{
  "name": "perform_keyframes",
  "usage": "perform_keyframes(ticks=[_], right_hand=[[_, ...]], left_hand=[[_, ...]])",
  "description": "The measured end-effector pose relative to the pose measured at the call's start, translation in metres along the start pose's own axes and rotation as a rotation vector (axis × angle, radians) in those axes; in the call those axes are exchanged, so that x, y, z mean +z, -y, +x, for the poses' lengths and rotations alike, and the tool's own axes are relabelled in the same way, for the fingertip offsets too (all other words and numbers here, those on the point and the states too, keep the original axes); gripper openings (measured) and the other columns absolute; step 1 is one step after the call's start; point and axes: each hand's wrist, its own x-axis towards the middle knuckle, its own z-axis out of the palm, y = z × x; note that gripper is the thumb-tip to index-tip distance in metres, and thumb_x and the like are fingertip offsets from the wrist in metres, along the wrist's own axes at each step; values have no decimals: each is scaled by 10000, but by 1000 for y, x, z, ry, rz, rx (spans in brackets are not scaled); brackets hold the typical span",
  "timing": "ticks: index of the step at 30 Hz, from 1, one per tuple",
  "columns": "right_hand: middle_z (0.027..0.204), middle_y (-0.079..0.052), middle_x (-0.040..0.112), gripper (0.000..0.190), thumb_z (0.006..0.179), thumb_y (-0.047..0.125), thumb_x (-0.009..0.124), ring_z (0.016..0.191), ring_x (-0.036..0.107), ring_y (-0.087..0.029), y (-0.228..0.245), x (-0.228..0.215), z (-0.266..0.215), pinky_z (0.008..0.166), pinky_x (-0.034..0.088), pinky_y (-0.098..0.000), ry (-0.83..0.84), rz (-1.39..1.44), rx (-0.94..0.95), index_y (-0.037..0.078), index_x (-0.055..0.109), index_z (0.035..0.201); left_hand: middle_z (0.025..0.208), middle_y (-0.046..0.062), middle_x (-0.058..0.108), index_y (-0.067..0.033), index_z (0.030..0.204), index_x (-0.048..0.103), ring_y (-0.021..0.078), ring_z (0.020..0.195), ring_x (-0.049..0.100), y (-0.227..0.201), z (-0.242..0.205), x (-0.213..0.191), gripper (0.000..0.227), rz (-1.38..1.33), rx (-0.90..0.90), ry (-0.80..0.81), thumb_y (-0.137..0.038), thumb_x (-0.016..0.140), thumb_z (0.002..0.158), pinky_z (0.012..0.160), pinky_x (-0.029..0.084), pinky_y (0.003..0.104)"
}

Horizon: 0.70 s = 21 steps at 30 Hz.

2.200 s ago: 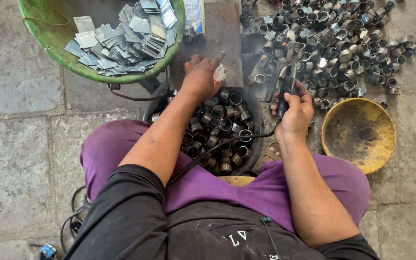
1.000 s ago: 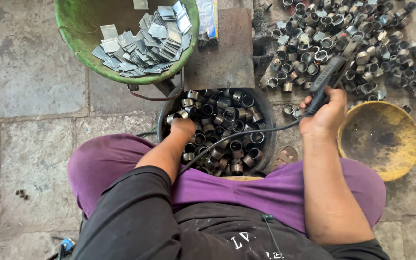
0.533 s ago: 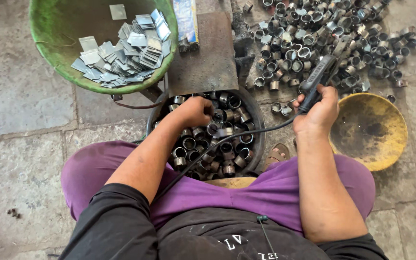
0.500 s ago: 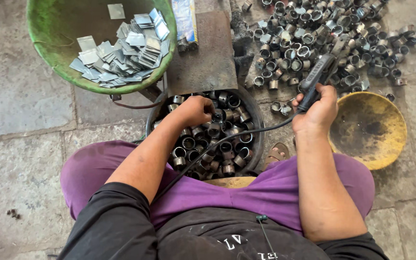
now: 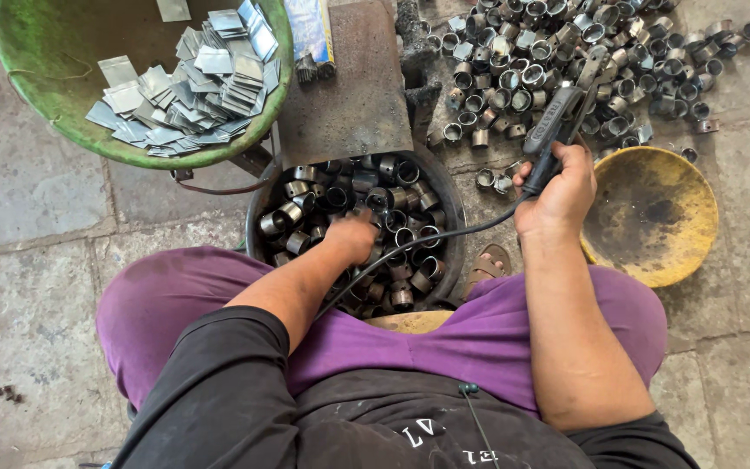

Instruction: The person sits on the floor and repeatedly picks up small metal tubes and square metal plates. They use a handheld welding tool to attach the plates to the tubes, creating bright sparks, then place the finished pieces into a pile.

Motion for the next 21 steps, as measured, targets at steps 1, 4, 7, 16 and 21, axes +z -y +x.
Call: perform_keyframes(ticks=[1,4,7,16,21], right_hand=[[842,-96,674,197,918,143,565,573,591,-214,0,0,0,516,489,-356,-3,-5,2,84,607,1101],[837,-102,674,273,916,137,559,569,593,-209,0,0,-1,509,487,-350,-10,-17,5,94,612,1181],[834,-106,672,302,916,133,553,570,600,-213,1,1,-1,505,492,-355,1,-15,8,88,610,1209],[828,-95,665,274,921,135,557,558,587,-211,5,-1,4,498,488,-356,-10,13,-4,85,600,1187],[824,-96,678,338,902,136,548,551,587,-203,2,-1,7,492,491,-356,-8,4,-3,82,612,1229]], left_hand=[[1465,112,491,-152,1163,749,336,1266,558,-2,-1,-4,338,11,-34,-4,-173,724,826,1000,488,486],[1510,76,391,-154,1226,675,333,1299,493,-6,-4,-12,496,-8,-108,44,-223,813,755,1043,424,522],[1418,85,489,-120,1231,663,314,1241,557,-6,-5,-22,554,-24,-86,-55,-207,834,712,1000,466,505],[1043,166,729,-17,1097,627,285,964,730,-11,-15,-100,486,-623,197,-387,-228,874,735,873,580,386],[1142,129,719,-46,1227,417,198,1085,719,-27,-51,-142,656,-1203,463,-319,-108,878,763,965,583,375]])
